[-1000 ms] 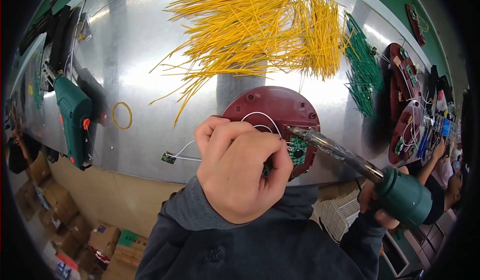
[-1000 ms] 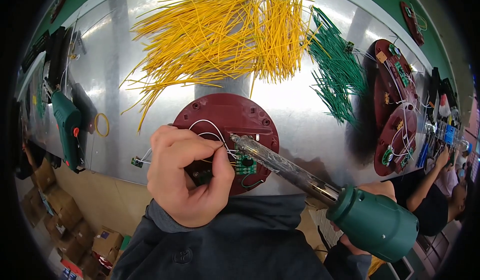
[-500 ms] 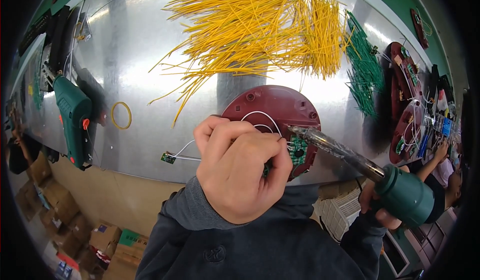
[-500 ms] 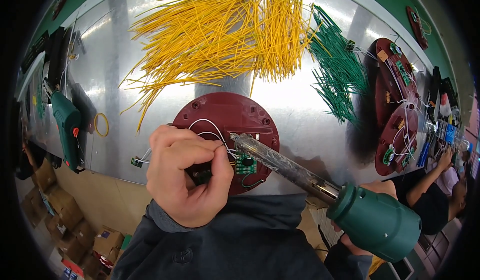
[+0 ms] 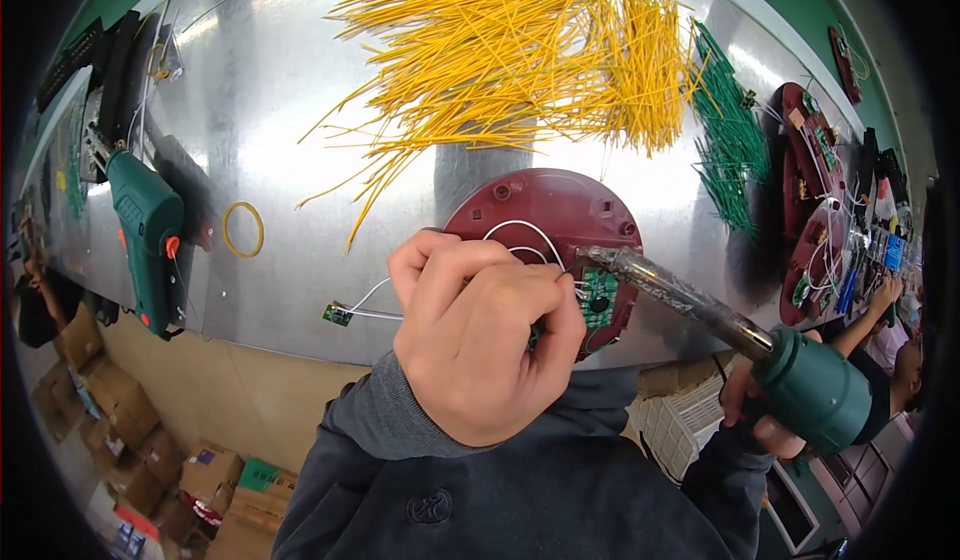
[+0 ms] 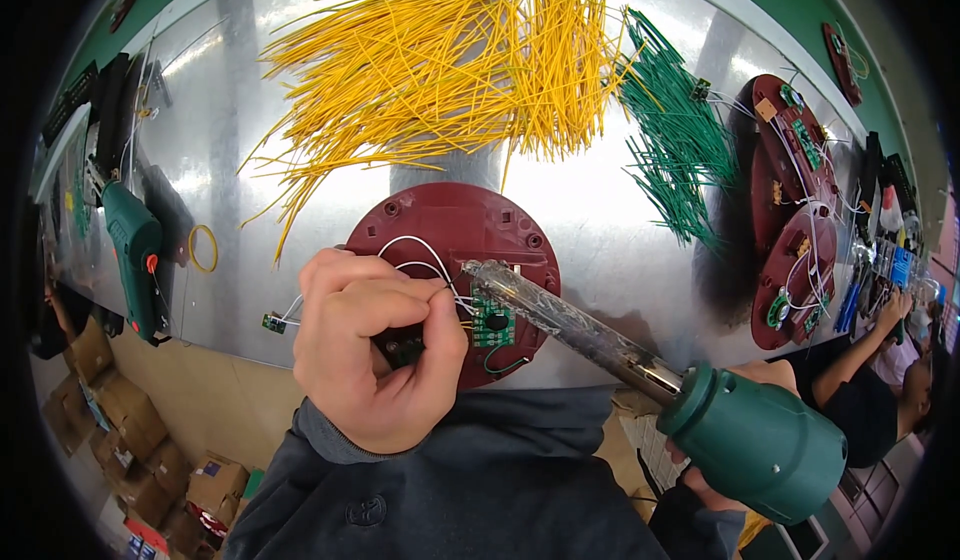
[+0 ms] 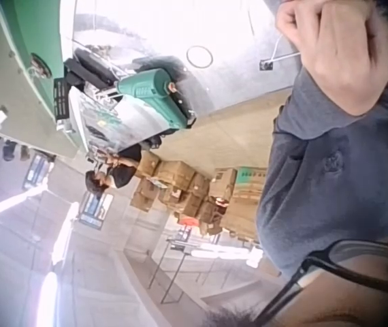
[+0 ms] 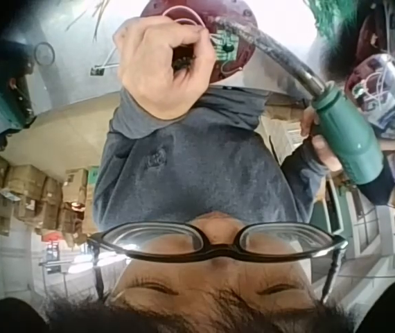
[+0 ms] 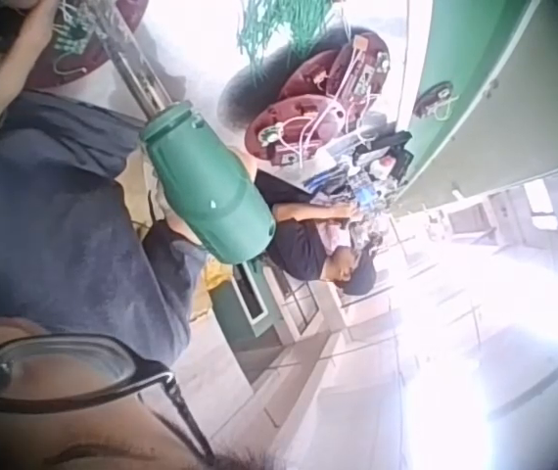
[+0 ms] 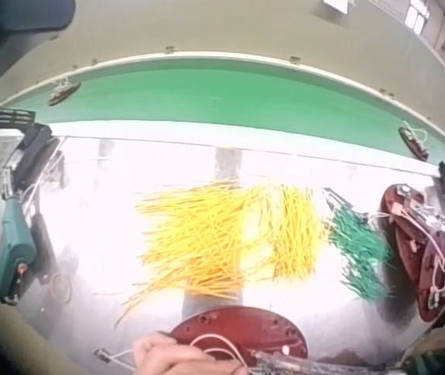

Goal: Soldering yellow and green wires onto a circuit board assembly at a factory workbench.

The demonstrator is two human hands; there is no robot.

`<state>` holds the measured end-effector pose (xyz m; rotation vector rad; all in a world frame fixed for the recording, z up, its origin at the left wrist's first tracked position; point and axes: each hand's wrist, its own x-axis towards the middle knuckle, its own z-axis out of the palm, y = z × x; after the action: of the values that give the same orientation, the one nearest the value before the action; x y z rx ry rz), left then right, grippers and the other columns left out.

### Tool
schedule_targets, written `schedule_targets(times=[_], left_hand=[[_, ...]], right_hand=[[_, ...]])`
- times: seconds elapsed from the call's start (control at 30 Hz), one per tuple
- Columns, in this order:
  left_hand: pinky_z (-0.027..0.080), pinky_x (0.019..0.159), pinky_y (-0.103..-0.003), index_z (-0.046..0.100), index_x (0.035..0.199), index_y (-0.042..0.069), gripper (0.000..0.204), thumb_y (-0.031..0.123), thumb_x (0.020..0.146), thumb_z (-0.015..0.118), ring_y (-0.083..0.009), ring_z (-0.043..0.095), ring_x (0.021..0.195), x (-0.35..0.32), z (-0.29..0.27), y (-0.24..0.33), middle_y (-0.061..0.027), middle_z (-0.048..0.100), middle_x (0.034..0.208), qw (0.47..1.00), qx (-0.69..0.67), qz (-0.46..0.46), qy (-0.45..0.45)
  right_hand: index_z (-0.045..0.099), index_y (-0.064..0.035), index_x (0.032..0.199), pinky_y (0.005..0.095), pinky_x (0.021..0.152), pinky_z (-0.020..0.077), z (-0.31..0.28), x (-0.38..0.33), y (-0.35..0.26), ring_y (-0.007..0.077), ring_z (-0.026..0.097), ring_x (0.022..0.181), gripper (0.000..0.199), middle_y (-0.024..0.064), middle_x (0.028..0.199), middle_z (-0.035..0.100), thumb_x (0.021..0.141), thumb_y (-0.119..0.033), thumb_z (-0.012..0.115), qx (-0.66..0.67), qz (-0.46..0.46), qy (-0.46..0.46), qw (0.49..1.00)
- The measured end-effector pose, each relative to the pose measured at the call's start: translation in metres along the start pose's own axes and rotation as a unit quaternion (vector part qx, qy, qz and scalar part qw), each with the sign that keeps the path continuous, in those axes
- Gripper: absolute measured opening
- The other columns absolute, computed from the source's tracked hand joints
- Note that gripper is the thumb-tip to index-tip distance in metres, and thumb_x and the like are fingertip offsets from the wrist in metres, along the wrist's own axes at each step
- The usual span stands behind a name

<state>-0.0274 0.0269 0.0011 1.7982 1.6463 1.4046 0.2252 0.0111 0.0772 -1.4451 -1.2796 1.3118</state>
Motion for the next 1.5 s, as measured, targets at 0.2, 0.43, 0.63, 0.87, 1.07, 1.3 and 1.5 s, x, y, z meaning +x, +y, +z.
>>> schedule_targets(times=[0.2, 0.43, 0.63, 0.87, 1.07, 1.3, 1.5], left_hand=[[0.040, 0.072, -0.039, 0.057, 0.080, 0.010, 0.029, -0.006, 0.064, 0.074, -0.0201, 0.057, 0.071, 0.000, 0.000, 0.001, 0.0014, 0.064, 0.075, 1.000, -0.001, -0.003, 0.003], [0.040, 0.071, -0.039, 0.058, 0.080, 0.010, 0.030, -0.006, 0.061, 0.074, -0.0200, 0.057, 0.070, 0.001, 0.000, 0.000, 0.0019, 0.061, 0.074, 1.000, 0.001, 0.005, 0.001], [0.040, 0.070, -0.039, 0.059, 0.080, 0.010, 0.032, -0.006, 0.057, 0.073, -0.0200, 0.056, 0.070, 0.002, -0.001, 0.000, 0.0020, 0.057, 0.071, 1.000, -0.002, 0.007, -0.005], [0.042, 0.068, -0.033, 0.055, 0.083, 0.007, 0.031, -0.012, 0.064, 0.069, -0.0208, 0.056, 0.067, 0.004, -0.003, 0.000, -0.0041, 0.063, 0.073, 0.999, 0.006, 0.029, -0.024], [0.042, 0.067, -0.033, 0.055, 0.084, 0.007, 0.031, -0.012, 0.064, 0.068, -0.0204, 0.056, 0.067, 0.002, -0.001, 0.000, -0.0042, 0.063, 0.072, 0.999, 0.007, 0.026, -0.019], [0.041, 0.068, -0.036, 0.057, 0.081, 0.008, 0.031, -0.010, 0.060, 0.070, -0.0210, 0.056, 0.068, 0.003, 0.000, 0.000, -0.0018, 0.060, 0.071, 1.000, 0.003, 0.015, -0.004], [0.043, 0.067, -0.032, 0.055, 0.084, 0.007, 0.031, -0.012, 0.064, 0.069, -0.0208, 0.055, 0.066, 0.005, -0.001, 0.001, -0.0048, 0.064, 0.071, 0.999, 0.008, 0.026, -0.016]], right_hand=[[0.065, 0.0036, 0.076, 0.0215, 0.049, 0.0474, -0.046, 0.015, 0.003, 0.0123, 0.064, 0.056, 0.020, 0.0071, 0.070, 0.067, 0.070, -0.008, 0.080, 0.004, -0.064, -0.235, 0.970], [0.065, 0.0025, 0.076, 0.0205, 0.045, 0.0454, -0.017, 0.012, 0.003, 0.0108, 0.060, 0.050, 0.028, 0.0054, 0.064, 0.065, 0.073, -0.020, 0.082, -0.012, -0.076, -0.149, 0.986], [0.065, 0.0015, 0.075, 0.0228, 0.041, 0.0434, 0.005, 0.003, -0.004, 0.0113, 0.055, 0.043, 0.050, 0.0046, 0.057, 0.059, 0.079, -0.047, 0.073, -0.082, -0.050, -0.041, 0.995], [0.063, 0.0041, 0.087, 0.0245, 0.044, 0.0454, -0.006, -0.008, 0.001, 0.0159, 0.060, 0.053, 0.057, 0.0106, 0.078, 0.063, 0.081, -0.052, 0.070, -0.027, -0.001, 0.001, 1.000], [0.067, -0.0068, 0.074, 0.0305, 0.055, 0.0440, -0.018, -0.014, -0.003, 0.0194, 0.060, 0.060, 0.049, 0.0041, 0.070, 0.062, 0.077, -0.056, 0.068, -0.115, 0.059, 0.003, 0.992], [0.070, -0.0073, 0.078, 0.0239, 0.047, 0.0419, -0.029, 0.011, 0.003, 0.0151, 0.057, 0.048, 0.045, 0.0004, 0.062, 0.063, 0.072, -0.051, 0.075, -0.194, -0.113, -0.150, 0.963], [0.069, -0.0040, 0.076, 0.0235, 0.049, 0.0456, -0.041, 0.008, 0.002, 0.0130, 0.060, 0.049, 0.027, 0.0018, 0.058, 0.063, 0.075, -0.030, 0.077, -0.132, -0.101, -0.178, 0.970]])
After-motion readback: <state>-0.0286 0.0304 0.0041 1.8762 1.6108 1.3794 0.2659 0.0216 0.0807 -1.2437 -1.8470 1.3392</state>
